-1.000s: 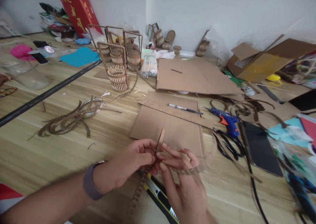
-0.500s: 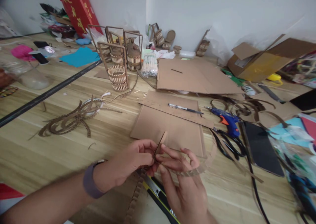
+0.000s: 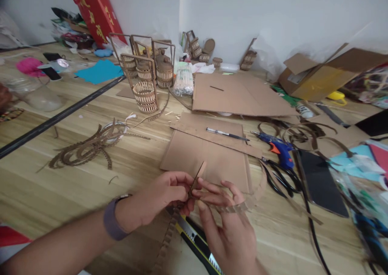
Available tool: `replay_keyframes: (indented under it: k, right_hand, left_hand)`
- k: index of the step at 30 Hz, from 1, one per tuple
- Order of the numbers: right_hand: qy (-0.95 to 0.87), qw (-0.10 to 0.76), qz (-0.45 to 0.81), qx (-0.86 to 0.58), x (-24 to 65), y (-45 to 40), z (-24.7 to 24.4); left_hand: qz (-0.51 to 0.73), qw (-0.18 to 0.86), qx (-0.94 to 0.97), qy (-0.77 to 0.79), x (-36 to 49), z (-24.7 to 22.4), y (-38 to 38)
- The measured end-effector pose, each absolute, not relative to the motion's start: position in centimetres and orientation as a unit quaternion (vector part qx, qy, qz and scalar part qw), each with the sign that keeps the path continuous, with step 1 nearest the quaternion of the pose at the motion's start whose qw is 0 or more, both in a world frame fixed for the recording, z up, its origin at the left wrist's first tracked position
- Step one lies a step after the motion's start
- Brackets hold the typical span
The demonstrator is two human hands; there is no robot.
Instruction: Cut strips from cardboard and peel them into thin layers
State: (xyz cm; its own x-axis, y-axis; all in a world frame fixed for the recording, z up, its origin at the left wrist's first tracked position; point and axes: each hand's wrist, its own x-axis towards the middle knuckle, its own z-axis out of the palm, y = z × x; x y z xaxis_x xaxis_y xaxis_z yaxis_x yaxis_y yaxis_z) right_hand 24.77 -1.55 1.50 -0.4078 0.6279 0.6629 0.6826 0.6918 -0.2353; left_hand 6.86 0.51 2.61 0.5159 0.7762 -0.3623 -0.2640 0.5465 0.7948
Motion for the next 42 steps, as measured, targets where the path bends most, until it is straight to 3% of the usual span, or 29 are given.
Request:
replay_keyframes:
  k: [8,21,31,42]
  right_hand:
    - [-0.817,0.401,-0.001,-0.414,25.0,-1.1,0.6]
    - [-0.82,0.424,-0.015,-0.385,24.9,-1.1,0.5]
    - [-0.842,0.395,-0.049,-0.365,25.1,-1.1,1.3]
    - [-0.836,0.404,-0.003,-0.371,24.9,-1.6,0.3]
  left_hand:
    - [0.327,0.757,0.44,0.356,6.9,2.7,0.3]
    - [0.302,0.493,0.673,0.461,6.5,3.0,-1.0]
    - [0.295,0.458,0.689,0.478,6.9,3.2,-1.3]
    - [0.307,0.456,0.666,0.504,7.1,2.9,-1.4]
